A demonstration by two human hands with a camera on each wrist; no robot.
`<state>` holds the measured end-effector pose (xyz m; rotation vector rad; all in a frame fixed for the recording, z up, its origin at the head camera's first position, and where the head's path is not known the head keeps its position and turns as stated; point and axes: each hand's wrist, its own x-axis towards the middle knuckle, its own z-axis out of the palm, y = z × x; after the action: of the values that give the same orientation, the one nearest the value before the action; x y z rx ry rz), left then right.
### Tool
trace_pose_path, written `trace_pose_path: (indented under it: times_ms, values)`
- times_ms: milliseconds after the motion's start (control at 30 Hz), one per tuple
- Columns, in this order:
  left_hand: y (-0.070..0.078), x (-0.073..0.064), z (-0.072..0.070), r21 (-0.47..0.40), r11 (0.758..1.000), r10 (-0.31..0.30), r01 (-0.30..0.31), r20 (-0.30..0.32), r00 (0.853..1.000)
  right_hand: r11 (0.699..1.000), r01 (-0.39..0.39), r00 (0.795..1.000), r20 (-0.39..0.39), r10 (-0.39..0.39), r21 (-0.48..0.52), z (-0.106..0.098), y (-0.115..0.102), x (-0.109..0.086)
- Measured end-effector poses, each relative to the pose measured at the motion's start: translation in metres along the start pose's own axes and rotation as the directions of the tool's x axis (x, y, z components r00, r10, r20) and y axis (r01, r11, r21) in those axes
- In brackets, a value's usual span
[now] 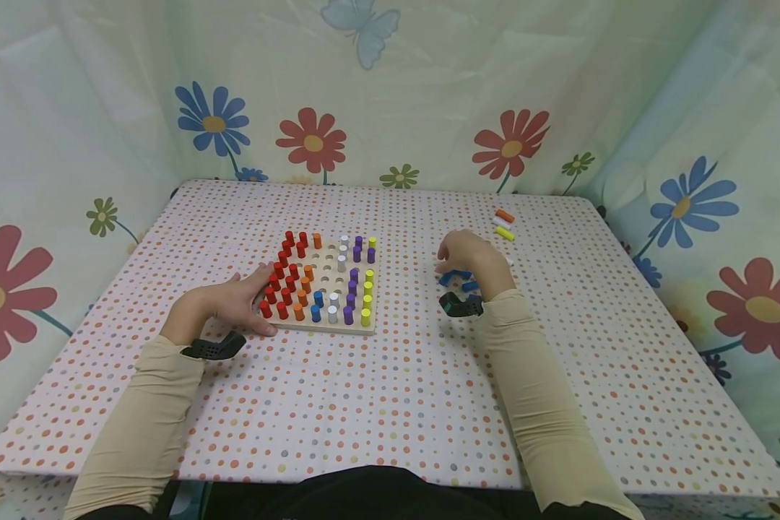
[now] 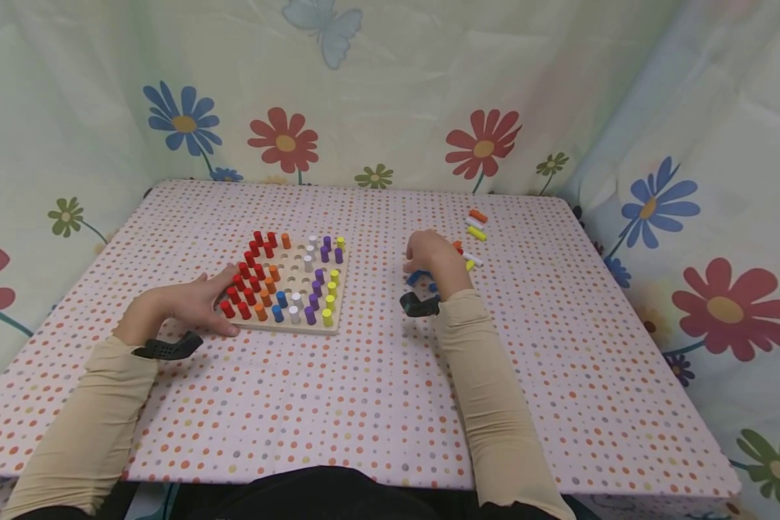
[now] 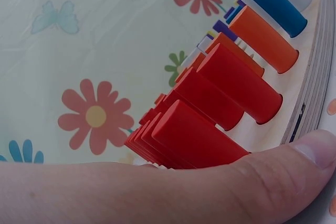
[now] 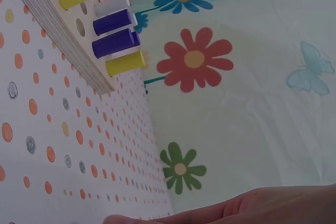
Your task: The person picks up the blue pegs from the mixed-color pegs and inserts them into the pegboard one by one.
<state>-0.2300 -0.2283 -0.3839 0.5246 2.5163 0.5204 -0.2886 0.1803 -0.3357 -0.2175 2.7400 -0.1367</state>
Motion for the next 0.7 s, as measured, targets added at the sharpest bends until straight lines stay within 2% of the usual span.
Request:
trace_pose_path:
  times_ms: [167, 533, 700]
  values:
    - [0.0008, 0.0, 0.0, 0.002, 1.0, -0.007, 0.007, -0.001, 1.0, 0.999, 0.016, 1.0, 0.007, -0.015, -0.034, 0.0019, -0.0027, 0.0027]
    - [0.0, 0.0018, 0.0003, 0.006, 1.0, -0.014, 0.014, 0.005, 1.0, 0.999, 0.037, 0.999, 0.007, -0.036, -0.033, 0.0066, -0.0036, 0.0045]
    - [-0.0015, 0.0031, 0.0008, 0.017, 1.0, -0.012, 0.012, 0.001, 1.0, 0.998, 0.022, 1.0, 0.009, -0.022, -0.052, 0.0084, -0.006, 0.0046]
